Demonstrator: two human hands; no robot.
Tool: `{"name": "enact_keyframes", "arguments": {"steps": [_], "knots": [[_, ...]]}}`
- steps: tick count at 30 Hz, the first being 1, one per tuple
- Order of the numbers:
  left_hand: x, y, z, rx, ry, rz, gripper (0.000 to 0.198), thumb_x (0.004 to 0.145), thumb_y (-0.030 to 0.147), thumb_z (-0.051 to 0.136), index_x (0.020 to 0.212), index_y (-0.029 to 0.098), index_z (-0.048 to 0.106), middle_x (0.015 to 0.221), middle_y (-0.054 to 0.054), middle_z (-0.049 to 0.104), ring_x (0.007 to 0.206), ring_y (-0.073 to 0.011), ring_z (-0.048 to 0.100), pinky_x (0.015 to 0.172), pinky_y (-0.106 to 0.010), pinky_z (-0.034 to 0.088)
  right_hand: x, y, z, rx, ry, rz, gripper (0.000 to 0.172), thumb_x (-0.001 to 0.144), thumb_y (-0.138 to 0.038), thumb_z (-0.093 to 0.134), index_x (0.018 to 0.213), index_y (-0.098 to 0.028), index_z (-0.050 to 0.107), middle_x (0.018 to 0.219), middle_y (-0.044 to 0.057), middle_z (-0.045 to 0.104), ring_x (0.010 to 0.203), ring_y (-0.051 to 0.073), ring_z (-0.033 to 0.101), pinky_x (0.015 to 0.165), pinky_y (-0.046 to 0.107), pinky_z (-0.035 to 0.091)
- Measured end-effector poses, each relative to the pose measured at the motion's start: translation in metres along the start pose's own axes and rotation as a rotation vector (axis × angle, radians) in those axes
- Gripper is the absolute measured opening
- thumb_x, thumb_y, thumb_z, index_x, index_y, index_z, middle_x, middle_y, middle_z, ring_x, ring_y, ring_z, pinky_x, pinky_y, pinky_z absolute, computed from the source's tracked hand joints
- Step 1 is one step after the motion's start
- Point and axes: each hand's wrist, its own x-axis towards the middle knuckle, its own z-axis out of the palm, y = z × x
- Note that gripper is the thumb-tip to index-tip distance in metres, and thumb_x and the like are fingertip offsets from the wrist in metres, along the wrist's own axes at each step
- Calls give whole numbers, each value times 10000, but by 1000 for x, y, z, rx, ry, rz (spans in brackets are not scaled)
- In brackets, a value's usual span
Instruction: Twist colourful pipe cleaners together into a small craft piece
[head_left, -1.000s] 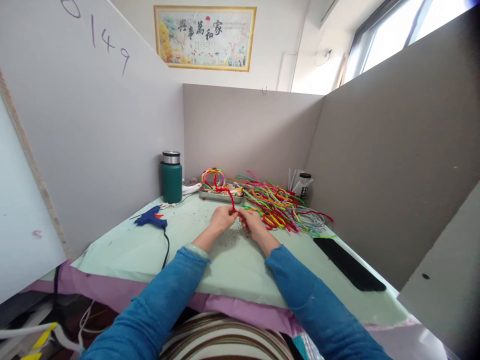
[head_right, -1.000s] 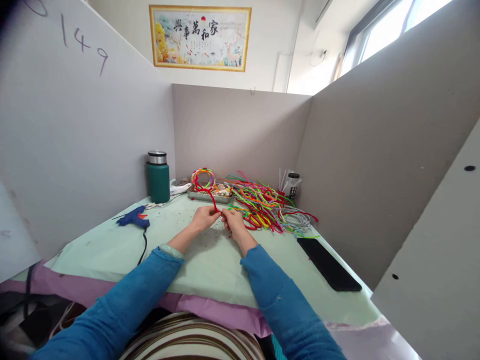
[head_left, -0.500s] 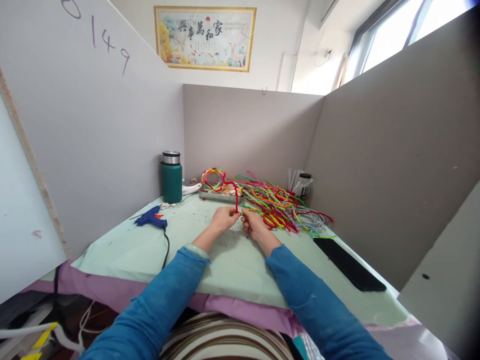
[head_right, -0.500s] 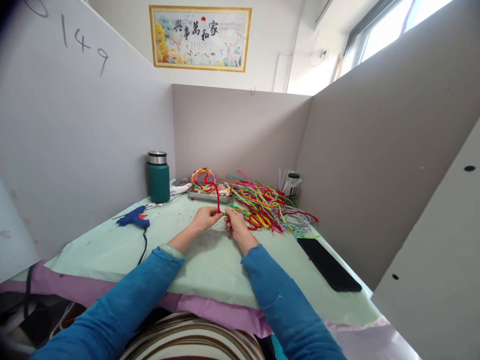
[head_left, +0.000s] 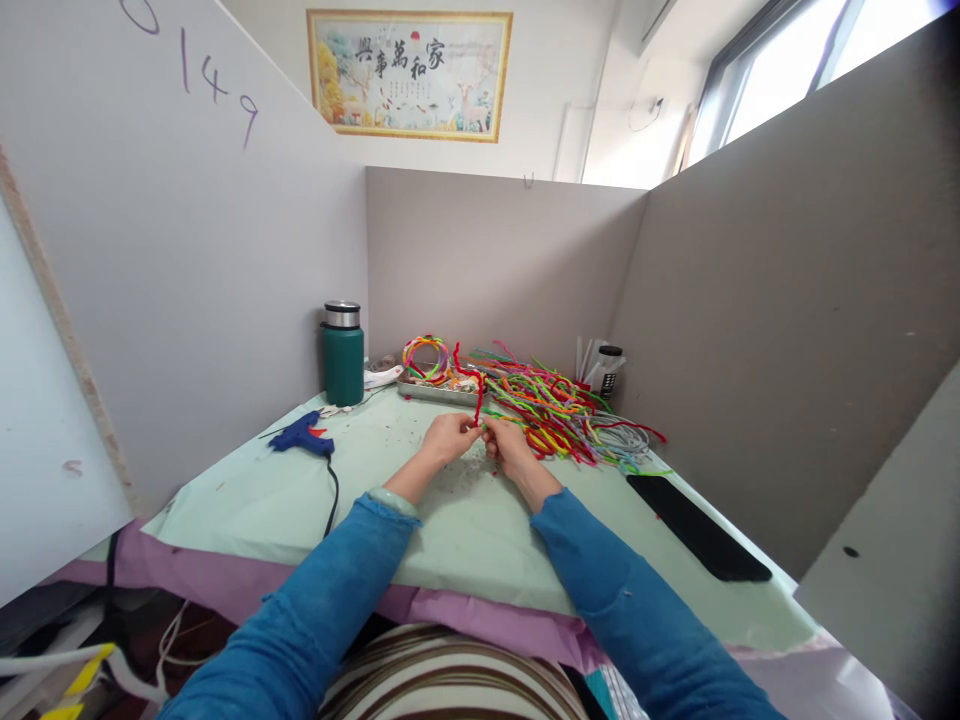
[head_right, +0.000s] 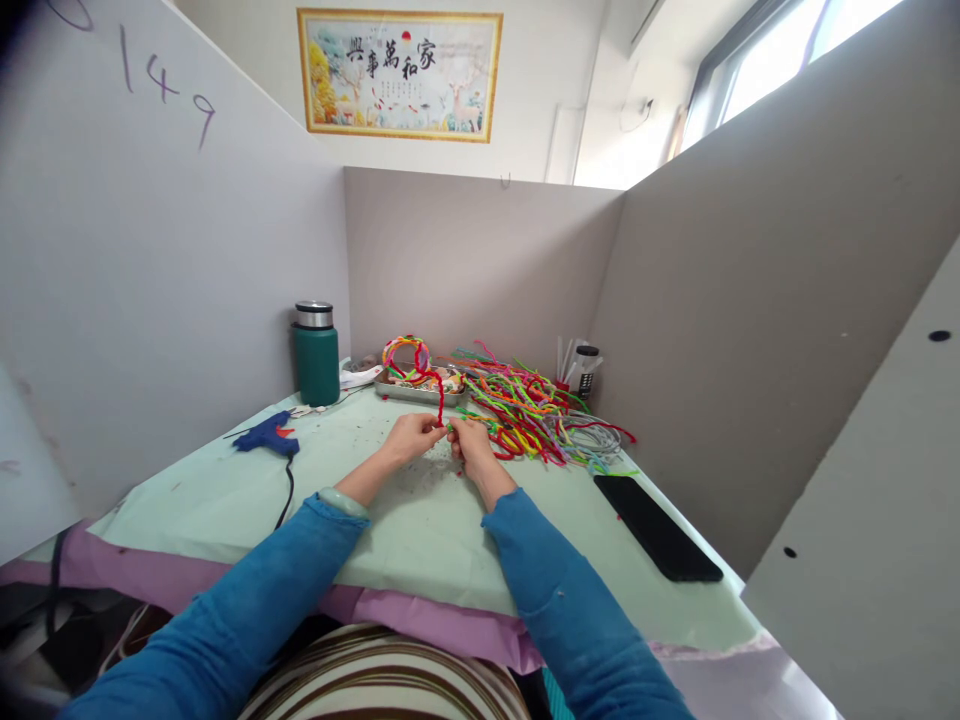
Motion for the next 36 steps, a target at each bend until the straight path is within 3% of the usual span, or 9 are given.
{"name": "enact_keyframes", "arguments": {"steps": [13, 22, 26, 36], "knots": [[5, -8, 5, -65, 7, 26, 300, 749, 385, 502, 669, 138, 652, 520, 27, 505, 529, -86, 403, 504, -201, 273, 1, 1, 0, -57, 11, -97, 217, 660, -335, 589, 594, -184, 447, 465, -47, 472, 334, 49, 329, 337, 201, 215], [1, 1, -1, -322, -101, -126, 268, 726, 376, 533, 728, 126, 633, 536, 29, 540, 440, -64, 441, 445, -182, 339, 1, -1, -1, -33, -19, -119, 190, 675, -295, 577, 583, -186, 450, 459, -42, 466, 334, 54, 332, 339, 211, 223], [1, 1, -1, -391, -115, -125, 264, 722, 374, 547, 755, 125, 629, 580, 19, 572, 413, -56, 444, 433, -186, 356, 2, 0, -1, -41, -28, -128, 204, 678, -311, 581, 591, -188, 443, 458, -48, 463, 333, 50, 326, 338, 208, 229], [1, 1, -5, -268, -65, -126, 271, 751, 342, 512, 700, 116, 652, 488, 15, 527, 448, -71, 457, 467, -182, 347, -2, 2, -1, -84, -71, -99, 328, 674, -447, 647, 643, -177, 463, 514, -42, 508, 345, 40, 336, 335, 194, 228]]}}
